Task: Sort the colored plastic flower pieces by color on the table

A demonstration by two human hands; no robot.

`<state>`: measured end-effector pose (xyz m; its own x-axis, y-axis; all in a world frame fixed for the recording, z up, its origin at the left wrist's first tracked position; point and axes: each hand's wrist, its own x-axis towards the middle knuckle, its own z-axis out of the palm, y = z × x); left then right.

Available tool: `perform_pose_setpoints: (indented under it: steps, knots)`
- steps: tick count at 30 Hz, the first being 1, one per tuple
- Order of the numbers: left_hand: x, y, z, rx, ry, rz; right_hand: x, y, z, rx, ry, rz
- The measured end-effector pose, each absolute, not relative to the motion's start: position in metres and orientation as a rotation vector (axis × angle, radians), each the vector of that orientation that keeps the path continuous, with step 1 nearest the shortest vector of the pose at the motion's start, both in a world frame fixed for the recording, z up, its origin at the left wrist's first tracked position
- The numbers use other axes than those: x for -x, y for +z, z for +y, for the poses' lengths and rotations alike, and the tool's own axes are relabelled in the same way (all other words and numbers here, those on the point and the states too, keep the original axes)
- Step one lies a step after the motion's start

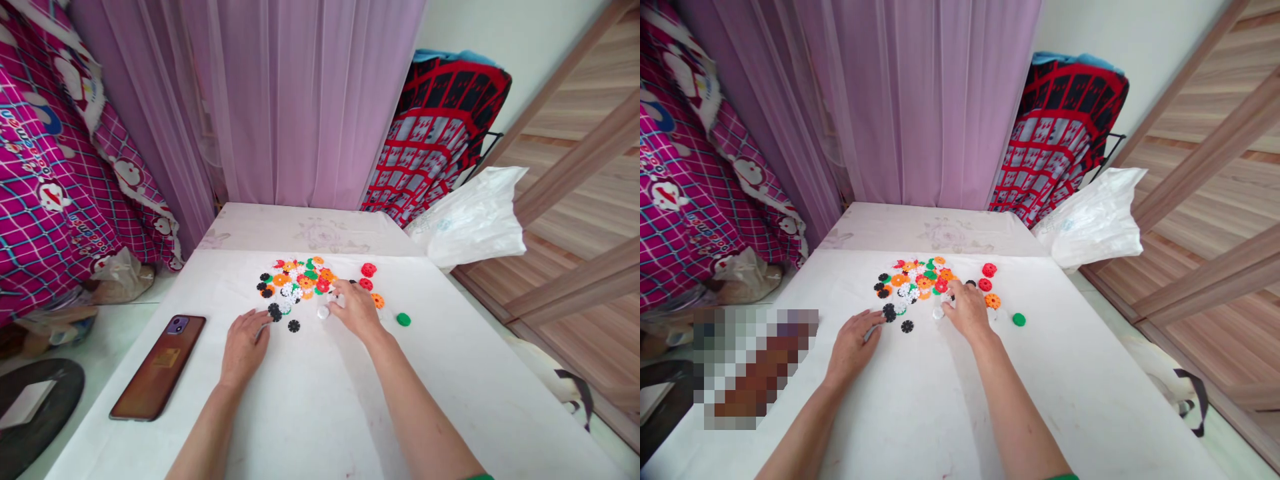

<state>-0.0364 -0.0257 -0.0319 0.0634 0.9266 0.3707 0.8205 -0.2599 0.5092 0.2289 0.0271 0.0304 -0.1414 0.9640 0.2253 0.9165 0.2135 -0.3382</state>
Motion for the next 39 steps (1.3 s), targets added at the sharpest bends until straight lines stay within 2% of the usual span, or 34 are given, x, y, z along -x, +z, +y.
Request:
perform_pose_setpoints:
  steps: [14, 22, 28, 39]
  knots:
    - [0.036, -0.033, -0.025, -2.179, 0.961, 1.808, -0.211, 0.025, 0.017, 1.751, 0.231, -2.267]
    - [0.035, -0.034, -0.026, -2.153, 0.957, 1.823, -0.16, 0.029, 0.028, 1.385, 0.285, -2.496]
    - [0.034, -0.032, -0.027, -2.132, 0.906, 1.837, -0.141, 0.022, 0.044, 1.325, 0.306, -2.622]
    - [0.033, -0.03, -0.028, -2.126, 0.913, 1.841, -0.157, 0.024, 0.045, 1.405, 0.438, -2.319]
